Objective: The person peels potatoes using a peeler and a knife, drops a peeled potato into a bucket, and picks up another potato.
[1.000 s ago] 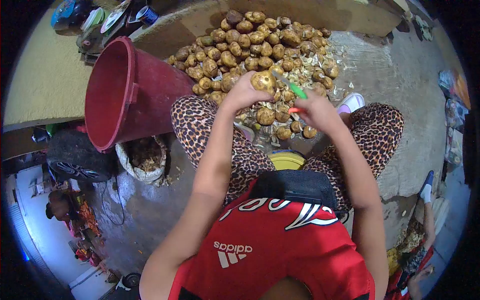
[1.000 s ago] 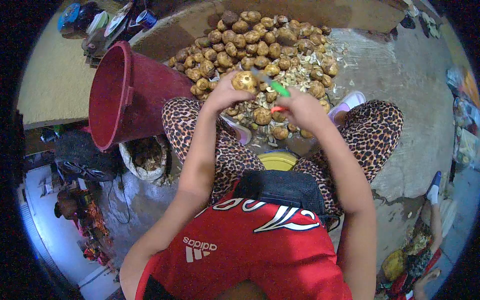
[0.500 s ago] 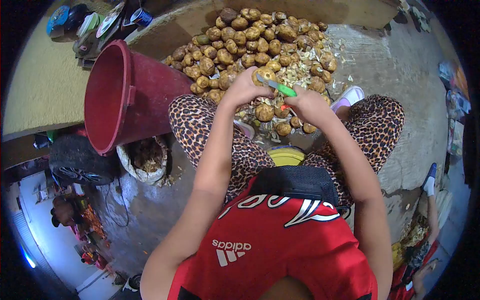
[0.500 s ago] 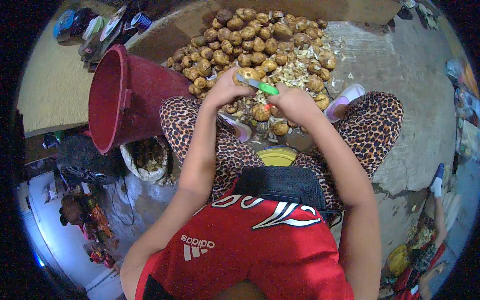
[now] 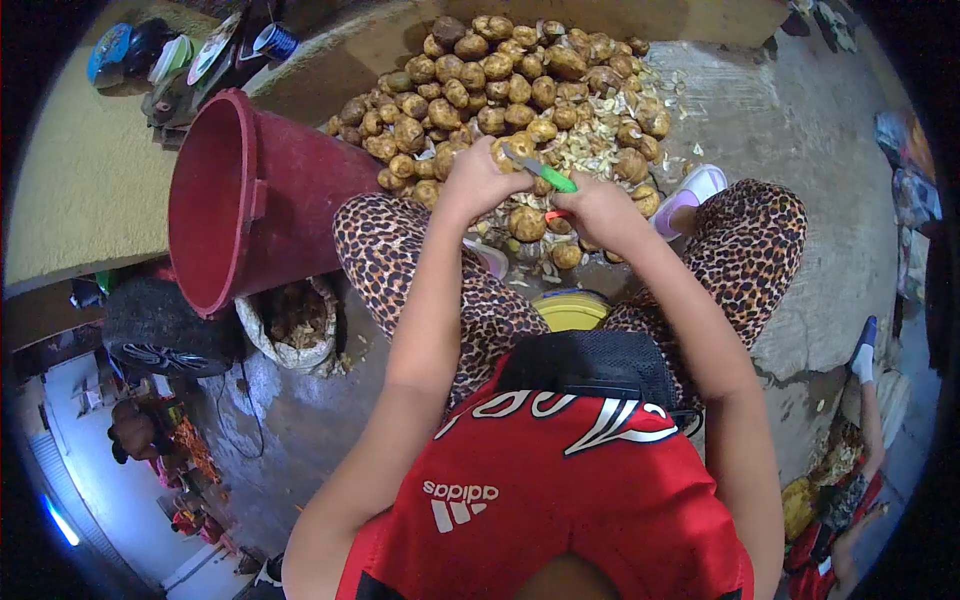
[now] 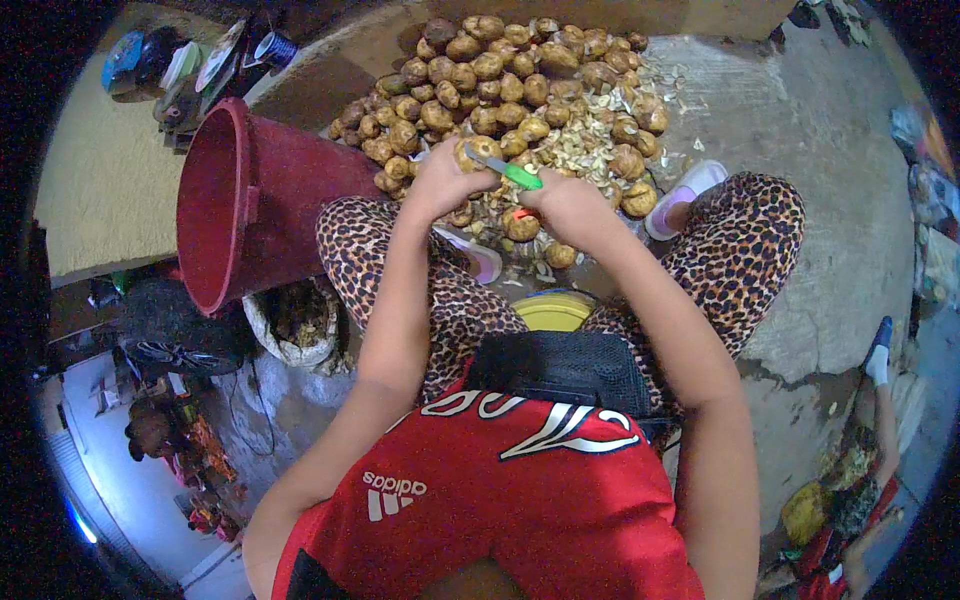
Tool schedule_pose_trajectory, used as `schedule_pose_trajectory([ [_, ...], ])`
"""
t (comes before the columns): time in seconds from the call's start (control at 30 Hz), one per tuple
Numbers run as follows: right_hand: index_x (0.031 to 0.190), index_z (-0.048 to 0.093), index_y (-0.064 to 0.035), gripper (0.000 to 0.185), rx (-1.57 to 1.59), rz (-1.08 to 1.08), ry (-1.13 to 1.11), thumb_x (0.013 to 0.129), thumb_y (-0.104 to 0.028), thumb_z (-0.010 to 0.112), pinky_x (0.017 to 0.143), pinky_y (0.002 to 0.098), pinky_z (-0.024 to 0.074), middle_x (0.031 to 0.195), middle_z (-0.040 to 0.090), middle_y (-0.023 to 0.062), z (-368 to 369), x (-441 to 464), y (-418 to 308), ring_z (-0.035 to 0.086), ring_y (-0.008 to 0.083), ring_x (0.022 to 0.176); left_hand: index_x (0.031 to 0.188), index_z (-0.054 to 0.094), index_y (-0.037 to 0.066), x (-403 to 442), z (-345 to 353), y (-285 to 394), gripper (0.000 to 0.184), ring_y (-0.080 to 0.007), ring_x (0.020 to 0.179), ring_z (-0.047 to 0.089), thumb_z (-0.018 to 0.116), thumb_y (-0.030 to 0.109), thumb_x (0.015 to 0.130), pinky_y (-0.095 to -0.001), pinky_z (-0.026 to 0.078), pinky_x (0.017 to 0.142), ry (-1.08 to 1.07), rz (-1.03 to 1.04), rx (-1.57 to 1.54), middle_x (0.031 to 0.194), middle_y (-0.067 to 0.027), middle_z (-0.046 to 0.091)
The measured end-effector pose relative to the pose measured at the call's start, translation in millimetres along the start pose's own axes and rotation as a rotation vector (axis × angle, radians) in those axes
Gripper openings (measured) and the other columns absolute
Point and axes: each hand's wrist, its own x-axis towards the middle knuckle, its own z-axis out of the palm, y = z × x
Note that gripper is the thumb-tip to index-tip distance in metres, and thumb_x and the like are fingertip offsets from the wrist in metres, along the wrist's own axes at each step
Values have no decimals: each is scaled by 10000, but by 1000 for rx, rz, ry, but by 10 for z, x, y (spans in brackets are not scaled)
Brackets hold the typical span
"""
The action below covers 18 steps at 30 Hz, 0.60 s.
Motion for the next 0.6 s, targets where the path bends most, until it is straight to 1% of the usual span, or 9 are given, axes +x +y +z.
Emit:
schedule_pose_trajectory([
  [0.1, 852, 613, -128, 137, 7, -1, -22, 717, -113, 588, 593, 406, 466, 782, 508, 144, -100, -15, -8, 569, 314, 688, 897, 589, -26, 42, -110, -91, 338, -151, 741, 589, 677, 150, 623, -279, 464, 701, -446, -33, -505, 802, -86, 633],
  [0.2, 860, 616, -130, 147, -29, 3, -71, 718, -112, 586, 606, 410, 466, 793, 511, 152, -147, 13, 33, 566, 329, 677, 900, 591, -21, 51, -173, -64, 353, -144, 742, 586, 684, 157, 611, -278, 464, 698, -534, -188, -516, 807, -80, 634],
  [0.27, 856, 620, -128, 144, -1, 23, -28, 714, -144, 602, 611, 418, 463, 770, 530, 156, -16, 33, 65, 569, 332, 676, 899, 599, -3, -16, -73, 94, 342, -130, 728, 575, 682, 131, 596, -267, 462, 683, -289, -57, -202, 813, -57, 634],
  [0.3, 853, 622, -127, 146, 17, 38, -12, 712, -160, 609, 614, 422, 462, 759, 540, 158, 50, 16, 68, 571, 333, 676, 923, 593, 11, -19, -5, 98, 379, -123, 723, 562, 689, 102, 568, -261, 458, 677, -163, -59, -30, 820, -34, 625],
  [0.4, 840, 621, -101, 177, 273, 282, -200, 704, -214, 632, 617, 431, 454, 719, 569, 164, 149, 33, 251, 575, 335, 685, 967, 573, 9, 35, -60, -106, 443, -122, 733, 558, 703, 97, 553, -263, 456, 682, -491, -48, -550, 832, -26, 617],
  [0.43, 822, 610, -63, 225, 117, 222, -251, 703, -251, 645, 621, 428, 447, 704, 591, 165, 179, -25, 433, 577, 337, 701, 994, 555, 14, -60, -123, 53, 484, -108, 739, 554, 711, 87, 542, -251, 451, 682, -461, -80, -828, 847, -14, 608],
  [0.47, 837, 600, -46, 231, 7, 291, -397, 718, -240, 639, 635, 414, 450, 744, 597, 169, 224, -50, 598, 575, 345, 719, 992, 554, 16, -28, -172, 29, 484, -106, 748, 552, 717, 84, 541, -248, 450, 686, -417, -79, -755, 852, -16, 606],
  [0.53, 813, 614, -66, 212, 105, 243, -153, 704, -248, 630, 659, 426, 464, 743, 604, 173, 112, -55, 582, 588, 337, 740, 987, 552, 20, 38, -198, -93, 486, -102, 766, 549, 729, 78, 538, -243, 448, 694, -340, -81, -637, 861, -20, 601],
  [0.6, 826, 614, -73, 213, 135, 286, -80, 707, -249, 629, 667, 425, 463, 797, 593, 183, 11, -50, 582, 585, 342, 758, 1018, 519, 24, 81, -175, -140, 537, -105, 820, 545, 769, 90, 547, -252, 450, 737, -310, -4, -488, 903, -32, 587],
])
